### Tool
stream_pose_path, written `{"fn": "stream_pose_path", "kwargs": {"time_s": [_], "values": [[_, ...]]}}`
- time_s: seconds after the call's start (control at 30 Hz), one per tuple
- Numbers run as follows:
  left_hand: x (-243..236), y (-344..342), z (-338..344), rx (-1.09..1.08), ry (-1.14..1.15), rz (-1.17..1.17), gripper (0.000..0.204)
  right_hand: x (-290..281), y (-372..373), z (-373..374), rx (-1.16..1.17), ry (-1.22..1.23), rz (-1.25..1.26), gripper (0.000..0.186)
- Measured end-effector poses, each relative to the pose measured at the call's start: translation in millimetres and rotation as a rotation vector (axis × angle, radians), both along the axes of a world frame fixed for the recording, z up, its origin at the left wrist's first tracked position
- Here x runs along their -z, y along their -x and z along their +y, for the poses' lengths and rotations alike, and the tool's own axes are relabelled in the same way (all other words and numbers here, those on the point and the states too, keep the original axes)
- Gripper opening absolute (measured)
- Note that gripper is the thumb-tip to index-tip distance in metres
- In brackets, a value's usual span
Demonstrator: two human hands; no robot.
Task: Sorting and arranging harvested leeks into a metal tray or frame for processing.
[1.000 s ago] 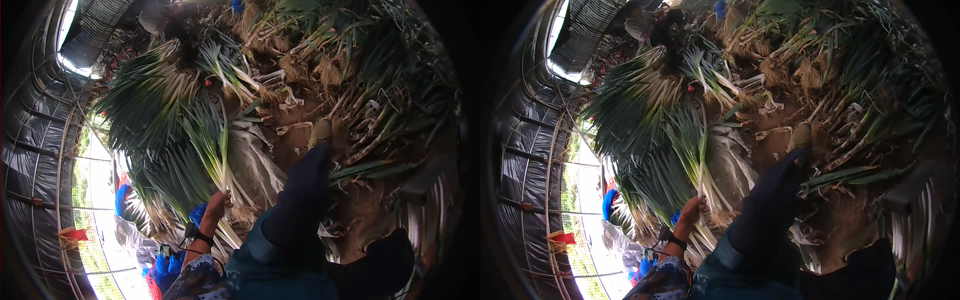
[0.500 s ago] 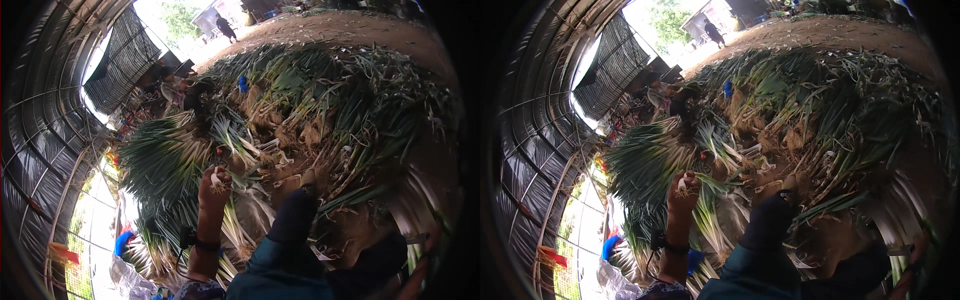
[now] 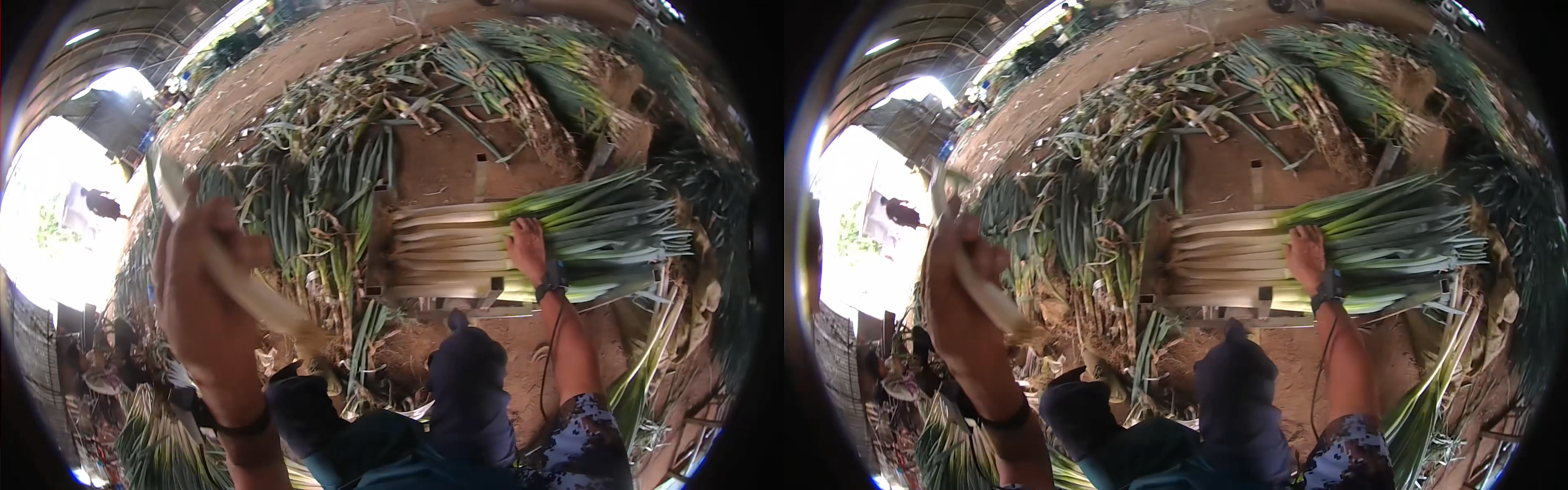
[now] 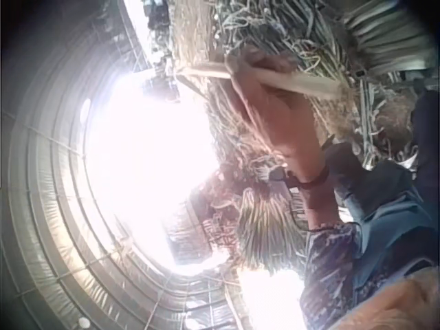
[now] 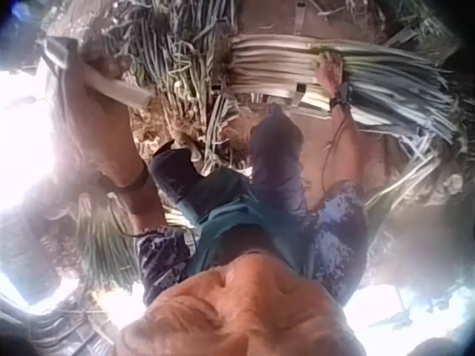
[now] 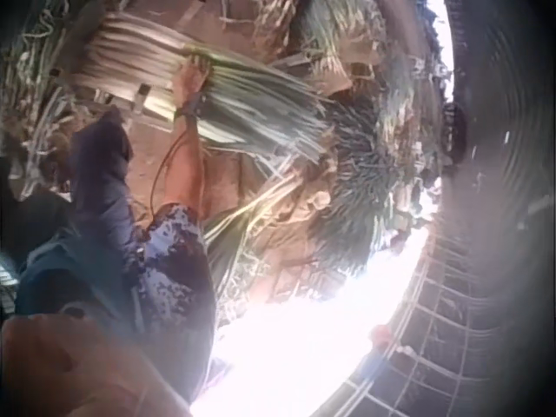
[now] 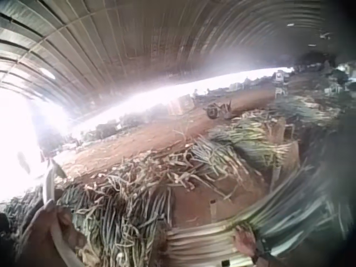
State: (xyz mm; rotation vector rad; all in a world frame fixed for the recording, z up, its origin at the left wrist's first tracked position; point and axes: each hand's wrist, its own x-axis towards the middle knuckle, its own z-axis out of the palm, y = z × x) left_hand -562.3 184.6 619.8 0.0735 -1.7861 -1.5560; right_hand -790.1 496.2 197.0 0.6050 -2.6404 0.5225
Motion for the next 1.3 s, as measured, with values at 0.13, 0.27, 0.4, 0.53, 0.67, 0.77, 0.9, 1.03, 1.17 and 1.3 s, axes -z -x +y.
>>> {"fn": "stream_pose_path", "kwargs": {"time_s": [0.13, 0.27, 0.4, 0.53, 0.67, 0.77, 0.9, 1.03, 1.17, 1.3], "values": [[6.8, 59.5, 45.8, 0.599, -0.182, -0.108, 0.05, -14.7, -1.6, -3.6, 0.026, -0.028, -0.072, 0.035], [31.7, 140.3, 42.2, 0.951, 0.103, -0.287, 0.044, -16.2, -3.5, -4.7, 0.019, -0.02, -0.118, 0.036], [115.9, 215.9, 50.7, 0.864, 0.384, -0.516, 0.03, -11.4, -2.8, -7.3, 0.076, -0.148, -0.166, 0.043], [240.4, 235.4, 77.3, 0.847, 0.866, -0.495, 0.019, 3.7, 1.3, -5.9, 0.09, -0.092, -0.023, 0.038], [337.6, 220.4, 78.8, 0.716, 0.934, -0.455, 0.017, 20.6, 5.1, -4.8, 0.06, -0.088, -0.029, 0.028], [371.3, 217.1, 78.0, 0.55, 1.009, -0.459, 0.026, 21.5, 5.3, -8.5, 0.147, -0.239, -0.141, 0.033], [390.3, 227.0, 95.5, 0.508, 1.016, -0.257, 0.022, 6.1, 0.2, -10.3, 0.127, -0.174, -0.195, 0.043], [406.0, 234.7, 97.0, 0.414, 0.942, -0.295, 0.021, -10.2, -4.6, -9.9, 0.051, -0.047, -0.231, 0.029], [420.3, 227.1, 63.9, 0.352, 0.951, -0.291, 0.02, -17.7, -5.5, -9.9, 0.033, -0.07, -0.188, 0.027], [433.6, 220.1, 11.1, 0.325, 1.041, -0.284, 0.022, -16.3, -3.7, -11.8, 0.03, -0.122, -0.192, 0.036]]}}
